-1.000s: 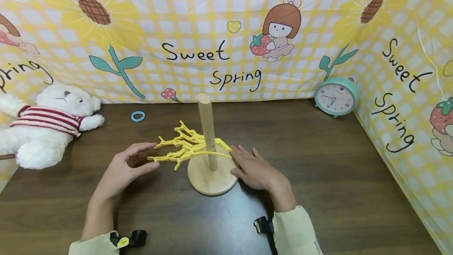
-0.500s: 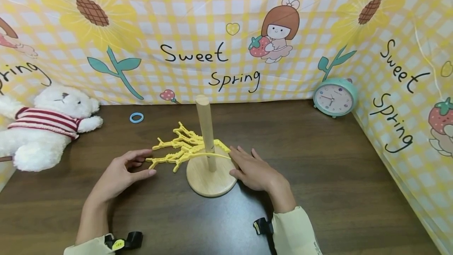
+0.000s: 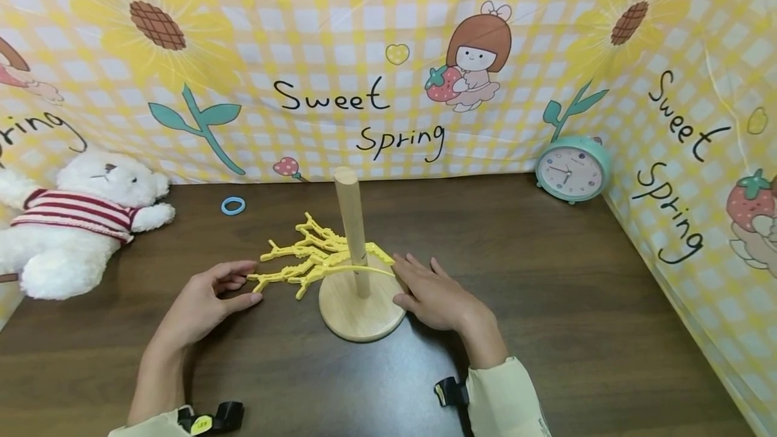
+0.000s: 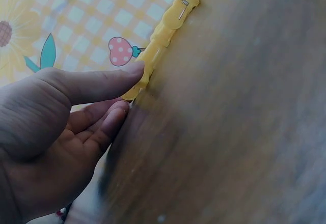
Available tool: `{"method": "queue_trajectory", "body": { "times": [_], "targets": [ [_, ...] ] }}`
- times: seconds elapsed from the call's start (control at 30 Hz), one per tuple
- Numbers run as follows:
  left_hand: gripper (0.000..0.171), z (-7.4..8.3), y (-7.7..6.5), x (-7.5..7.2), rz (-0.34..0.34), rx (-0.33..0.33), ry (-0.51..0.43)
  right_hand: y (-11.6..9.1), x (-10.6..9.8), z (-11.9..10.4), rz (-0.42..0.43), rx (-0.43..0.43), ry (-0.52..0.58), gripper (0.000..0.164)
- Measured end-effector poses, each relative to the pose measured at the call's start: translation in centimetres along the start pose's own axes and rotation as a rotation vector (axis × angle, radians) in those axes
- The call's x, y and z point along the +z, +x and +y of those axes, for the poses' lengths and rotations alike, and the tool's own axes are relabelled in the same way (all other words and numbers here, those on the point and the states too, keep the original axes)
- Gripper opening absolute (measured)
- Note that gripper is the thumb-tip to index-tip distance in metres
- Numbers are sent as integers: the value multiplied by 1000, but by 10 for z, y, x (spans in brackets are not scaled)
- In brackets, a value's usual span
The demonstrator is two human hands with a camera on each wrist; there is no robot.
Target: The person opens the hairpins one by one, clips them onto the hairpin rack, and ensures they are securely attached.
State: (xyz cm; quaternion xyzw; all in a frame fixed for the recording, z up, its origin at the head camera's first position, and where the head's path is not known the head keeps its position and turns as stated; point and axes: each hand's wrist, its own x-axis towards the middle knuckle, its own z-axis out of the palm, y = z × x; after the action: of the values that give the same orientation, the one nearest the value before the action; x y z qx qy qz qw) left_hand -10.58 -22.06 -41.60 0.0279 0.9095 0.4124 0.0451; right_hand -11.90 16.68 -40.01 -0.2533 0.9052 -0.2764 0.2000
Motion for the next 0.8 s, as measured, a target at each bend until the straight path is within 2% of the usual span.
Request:
{"method": "queue_trajectory", "body": {
  "times": [0.37, 0.8],
  "targets": [
    [56, -1, 0, 1, 28, -3, 17, -1, 2, 1, 3, -8, -4, 58],
    [47, -2, 1, 2, 54, -9, 24, 0, 1, 2, 5, -25, -11, 58]
  ]
}}
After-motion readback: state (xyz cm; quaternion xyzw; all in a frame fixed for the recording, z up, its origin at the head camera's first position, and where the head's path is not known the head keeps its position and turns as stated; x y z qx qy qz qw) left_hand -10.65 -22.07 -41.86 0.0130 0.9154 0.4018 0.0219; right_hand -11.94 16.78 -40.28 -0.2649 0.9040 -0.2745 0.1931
